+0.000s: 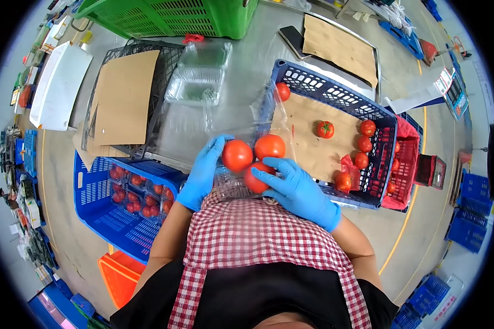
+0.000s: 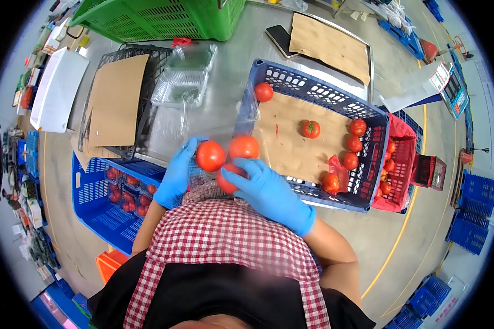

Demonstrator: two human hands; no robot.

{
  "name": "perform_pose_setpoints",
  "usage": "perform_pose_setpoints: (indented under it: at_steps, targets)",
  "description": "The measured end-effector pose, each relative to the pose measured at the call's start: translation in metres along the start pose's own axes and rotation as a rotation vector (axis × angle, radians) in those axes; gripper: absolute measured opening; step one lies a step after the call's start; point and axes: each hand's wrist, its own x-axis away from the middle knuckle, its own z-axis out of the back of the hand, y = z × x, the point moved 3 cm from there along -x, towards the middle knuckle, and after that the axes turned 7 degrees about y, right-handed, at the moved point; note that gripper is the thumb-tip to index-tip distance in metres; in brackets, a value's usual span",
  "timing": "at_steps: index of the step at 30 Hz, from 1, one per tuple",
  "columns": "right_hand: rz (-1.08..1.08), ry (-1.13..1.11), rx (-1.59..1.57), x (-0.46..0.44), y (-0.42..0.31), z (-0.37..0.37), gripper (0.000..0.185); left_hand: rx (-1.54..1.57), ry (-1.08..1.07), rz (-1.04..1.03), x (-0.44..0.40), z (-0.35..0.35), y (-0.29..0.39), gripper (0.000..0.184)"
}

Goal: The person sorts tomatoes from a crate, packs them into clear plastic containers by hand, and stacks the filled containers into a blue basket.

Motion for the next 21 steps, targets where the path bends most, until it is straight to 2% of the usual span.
perform_pose_setpoints:
  at_steps: [5,8,11,13,16,19,20,21]
  targets:
    - [0.154,0.004,0.120,-0.006,-0.007,-0.010,0.049,0.006,-0.002,-0.002,0.001,-0.002,0.001,0.041]
    - [0.105,-0.058,-0.039,-0.006,-0.009,0.009,0.049,0.013,-0.035,0.001,-0.001,0.000,-0.004,0.043]
    - [-0.199,0.312,-0.282,0.002,0.031,0.023,0.051,0.019,-0.071,-0.017,-0.003,0.000,-0.006,0.045]
    - [-0.524,0.630,-0.454,-0.005,0.068,0.024,0.044,-0.001,-0.078,-0.028,0.000,-0.002,-0.005,0.045]
    - [-0.812,0.551,-1.052,-0.018,0.106,-0.008,0.047,-0.062,-0.077,-0.063,0.002,-0.006,0.002,0.045]
    - [-0.813,0.396,-1.516,-0.034,0.098,-0.028,0.060,-0.091,-0.101,-0.113,0.004,-0.005,0.004,0.048]
    - [-0.741,0.419,-1.629,-0.036,0.094,-0.027,0.059,-0.073,-0.105,-0.127,0.004,-0.003,0.002,0.050]
    - [-0.743,0.421,-1.583,-0.034,0.094,-0.026,0.059,-0.054,-0.109,-0.142,0.004,-0.001,0.000,0.052]
